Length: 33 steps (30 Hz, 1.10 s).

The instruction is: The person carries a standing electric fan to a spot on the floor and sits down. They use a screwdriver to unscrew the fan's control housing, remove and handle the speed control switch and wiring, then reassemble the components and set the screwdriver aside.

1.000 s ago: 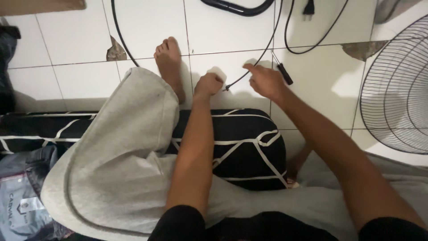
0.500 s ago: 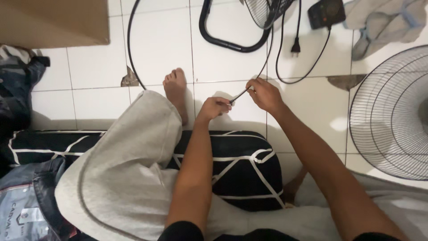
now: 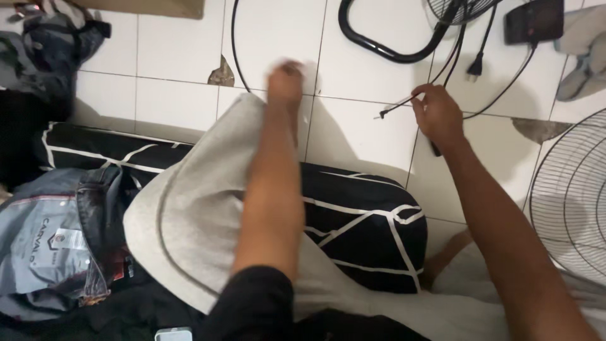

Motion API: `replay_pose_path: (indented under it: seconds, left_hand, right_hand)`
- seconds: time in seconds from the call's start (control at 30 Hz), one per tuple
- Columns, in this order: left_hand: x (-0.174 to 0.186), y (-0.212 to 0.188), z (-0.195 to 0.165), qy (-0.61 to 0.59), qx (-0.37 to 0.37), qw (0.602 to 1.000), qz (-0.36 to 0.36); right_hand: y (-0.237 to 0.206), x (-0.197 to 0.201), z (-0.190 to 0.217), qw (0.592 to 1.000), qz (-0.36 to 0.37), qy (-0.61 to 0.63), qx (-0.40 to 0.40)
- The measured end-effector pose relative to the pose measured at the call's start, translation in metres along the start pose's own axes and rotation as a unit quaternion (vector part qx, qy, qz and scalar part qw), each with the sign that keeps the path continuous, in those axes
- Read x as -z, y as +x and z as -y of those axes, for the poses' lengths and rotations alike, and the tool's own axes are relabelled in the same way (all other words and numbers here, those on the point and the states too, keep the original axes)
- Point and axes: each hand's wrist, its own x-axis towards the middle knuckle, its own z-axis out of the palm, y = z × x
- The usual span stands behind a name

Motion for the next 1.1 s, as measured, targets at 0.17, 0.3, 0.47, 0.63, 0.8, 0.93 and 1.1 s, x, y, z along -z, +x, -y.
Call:
replay_pose_path:
  seconds: [0.17, 0.3, 0.47, 0.63, 0.8, 0.93, 1.1]
  left_hand:
    - [0.065, 0.065, 0.021, 0.228, -0.016, 0.971, -0.067]
    - [0.065, 0.064, 0.031, 0.312, 0.109, 0.944, -0.007]
    - [0.034, 0.049, 0.039, 0.341, 0.148, 0.928, 0.038]
    - [0.035, 0.075, 0.043, 0.347, -0.17, 0.902, -0.192]
    - [0.042, 0.081, 0.002, -0.163, -0.054, 0.985, -0.01]
    - [0.023, 0.044, -0.037, -0.129, -0.118, 0.985, 0.001]
    - [-0.002, -0.018, -0.055, -0.187, -0.119, 0.975, -0.008]
  right_hand:
    - [0.014, -0.013, -0.013, 1.0, -0.004, 0.001, -0.002]
    - [0.022, -0.03, -0.02, 0.995, 0.058, 0.026, -0.076]
    - [0.028, -0.047, -0.025, 0.993, 0.078, 0.035, -0.08]
    - [0.027, -0.054, -0.024, 0.993, 0.097, -0.015, -0.059]
    - [0.025, -0.047, -0.005, 0.99, 0.113, -0.074, -0.041]
    - [0.034, -0.029, 0.021, 0.959, 0.084, 0.268, -0.028]
    - [0.039, -0.016, 0.063, 0.885, 0.124, 0.449, -0.011]
